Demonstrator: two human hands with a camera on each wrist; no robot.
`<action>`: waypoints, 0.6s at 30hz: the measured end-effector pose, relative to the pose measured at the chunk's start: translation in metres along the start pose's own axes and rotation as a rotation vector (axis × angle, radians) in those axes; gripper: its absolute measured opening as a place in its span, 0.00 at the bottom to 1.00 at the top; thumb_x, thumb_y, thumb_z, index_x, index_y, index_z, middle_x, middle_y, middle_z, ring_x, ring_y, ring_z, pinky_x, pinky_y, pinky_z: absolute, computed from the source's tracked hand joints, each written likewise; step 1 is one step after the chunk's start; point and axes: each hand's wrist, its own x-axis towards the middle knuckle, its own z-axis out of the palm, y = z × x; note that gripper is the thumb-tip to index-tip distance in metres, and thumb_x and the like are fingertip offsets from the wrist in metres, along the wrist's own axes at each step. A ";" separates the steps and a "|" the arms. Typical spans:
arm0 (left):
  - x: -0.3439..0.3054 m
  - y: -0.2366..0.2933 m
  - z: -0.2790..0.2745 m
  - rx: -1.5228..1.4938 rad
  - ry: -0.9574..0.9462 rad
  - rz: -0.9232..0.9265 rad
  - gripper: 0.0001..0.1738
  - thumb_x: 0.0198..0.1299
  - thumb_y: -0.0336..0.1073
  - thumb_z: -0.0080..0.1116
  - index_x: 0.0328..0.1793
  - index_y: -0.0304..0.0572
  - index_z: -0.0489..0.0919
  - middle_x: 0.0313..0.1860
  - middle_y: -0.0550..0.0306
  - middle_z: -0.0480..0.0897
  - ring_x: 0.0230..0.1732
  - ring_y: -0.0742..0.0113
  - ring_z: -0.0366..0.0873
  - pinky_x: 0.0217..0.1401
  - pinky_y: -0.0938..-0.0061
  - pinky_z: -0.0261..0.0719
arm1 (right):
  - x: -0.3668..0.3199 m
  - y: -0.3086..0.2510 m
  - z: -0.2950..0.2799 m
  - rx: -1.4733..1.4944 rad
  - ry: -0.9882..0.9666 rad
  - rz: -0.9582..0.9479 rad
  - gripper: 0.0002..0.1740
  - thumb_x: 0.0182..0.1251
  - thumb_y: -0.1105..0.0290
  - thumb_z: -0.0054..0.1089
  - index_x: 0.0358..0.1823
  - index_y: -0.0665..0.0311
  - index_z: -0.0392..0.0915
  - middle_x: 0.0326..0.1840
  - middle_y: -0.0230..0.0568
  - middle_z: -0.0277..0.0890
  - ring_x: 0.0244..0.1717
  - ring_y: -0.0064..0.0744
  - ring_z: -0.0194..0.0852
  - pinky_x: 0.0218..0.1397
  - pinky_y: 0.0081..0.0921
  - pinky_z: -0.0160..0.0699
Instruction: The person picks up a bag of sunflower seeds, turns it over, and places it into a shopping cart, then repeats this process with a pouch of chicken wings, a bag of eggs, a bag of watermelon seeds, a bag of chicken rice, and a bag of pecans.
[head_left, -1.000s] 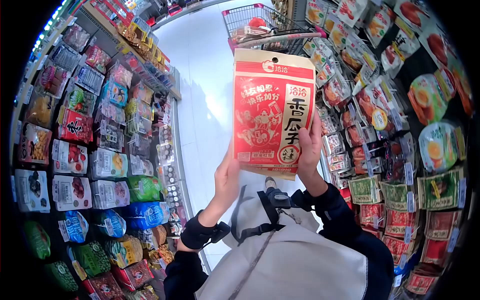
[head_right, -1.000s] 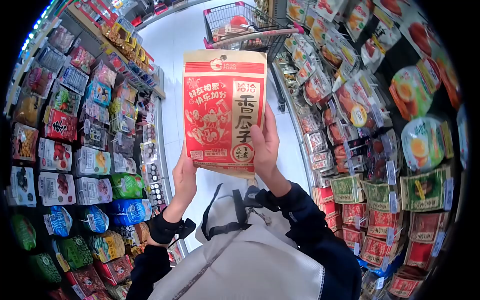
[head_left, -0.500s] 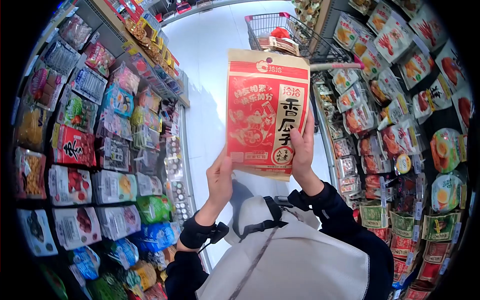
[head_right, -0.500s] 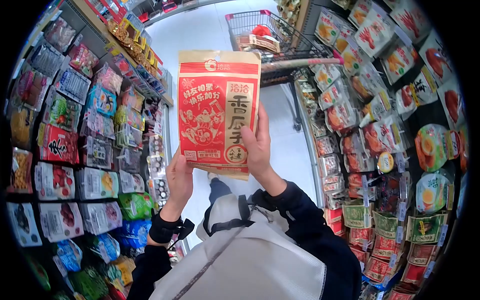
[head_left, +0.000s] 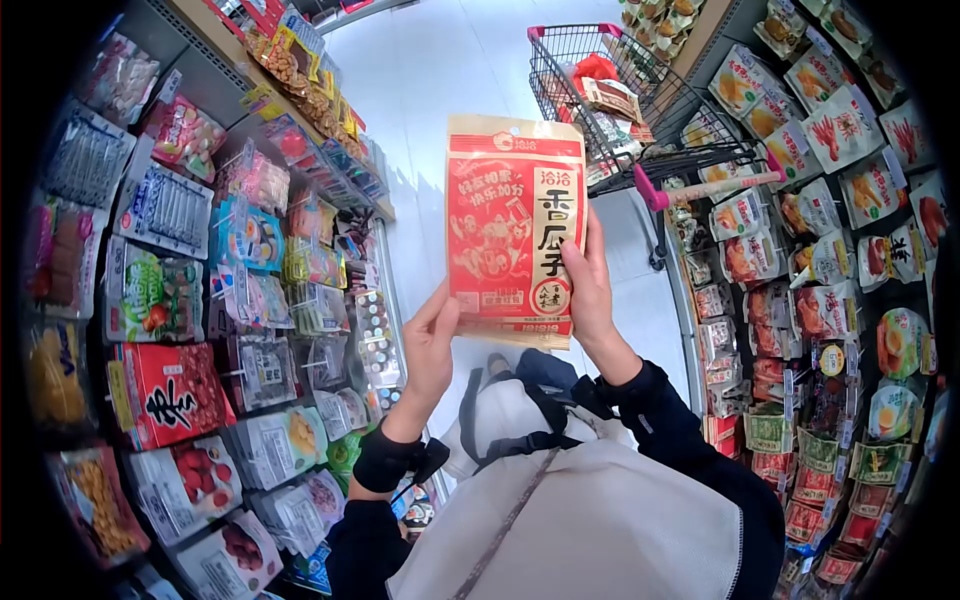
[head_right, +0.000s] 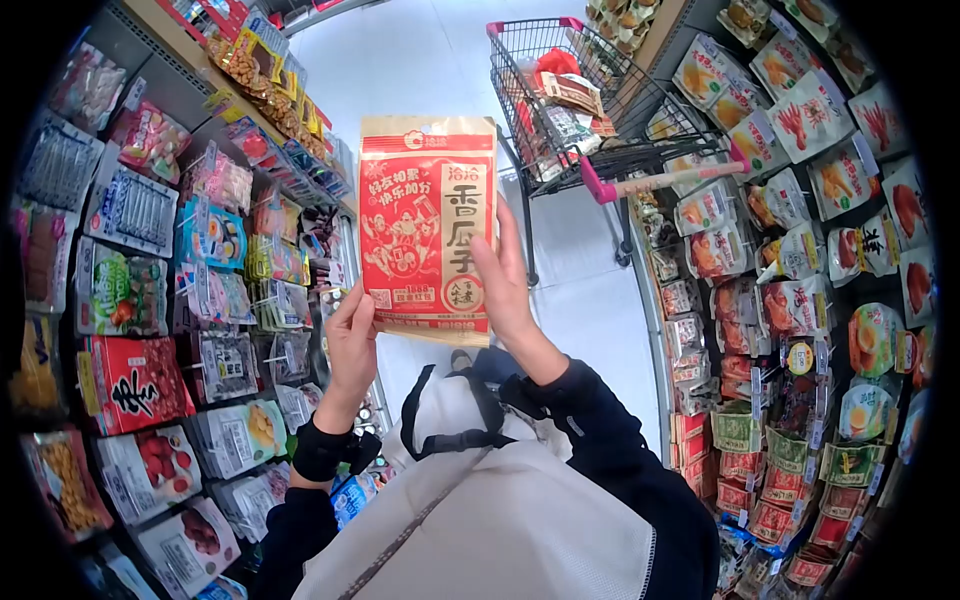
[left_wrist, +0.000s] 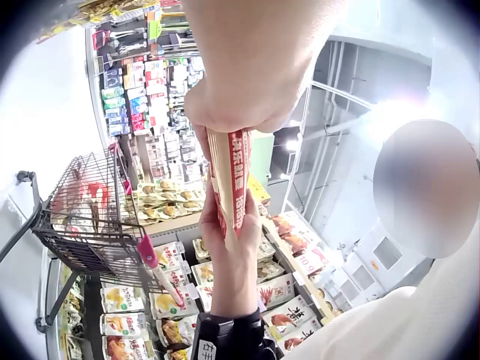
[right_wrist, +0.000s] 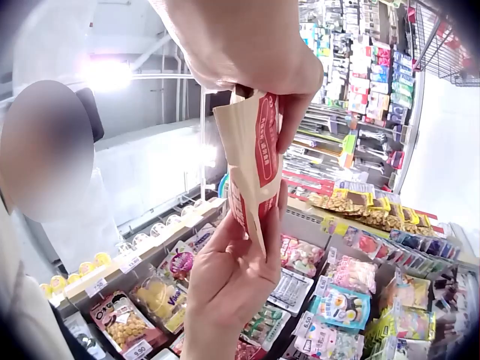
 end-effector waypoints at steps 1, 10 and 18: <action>0.010 -0.002 -0.006 -0.009 0.006 -0.008 0.22 0.64 0.34 0.43 0.61 0.29 0.63 0.51 0.54 0.74 0.49 0.73 0.72 0.52 0.79 0.69 | 0.008 0.006 0.004 -0.003 0.016 -0.006 0.32 0.65 0.68 0.43 0.66 0.65 0.42 0.60 0.43 0.57 0.58 0.25 0.56 0.60 0.22 0.56; 0.126 -0.010 -0.038 0.038 0.037 -0.016 0.23 0.63 0.35 0.44 0.61 0.29 0.62 0.49 0.55 0.75 0.47 0.74 0.72 0.49 0.80 0.69 | 0.123 0.041 0.027 0.030 -0.005 -0.074 0.35 0.59 0.74 0.52 0.65 0.64 0.44 0.55 0.44 0.63 0.53 0.27 0.64 0.56 0.24 0.63; 0.281 -0.004 -0.034 -0.063 -0.090 0.028 0.34 0.62 0.34 0.46 0.69 0.35 0.44 0.56 0.51 0.69 0.50 0.70 0.71 0.53 0.76 0.68 | 0.272 0.069 0.015 0.038 -0.054 -0.116 0.38 0.56 0.75 0.56 0.65 0.62 0.46 0.55 0.43 0.65 0.55 0.27 0.64 0.57 0.26 0.62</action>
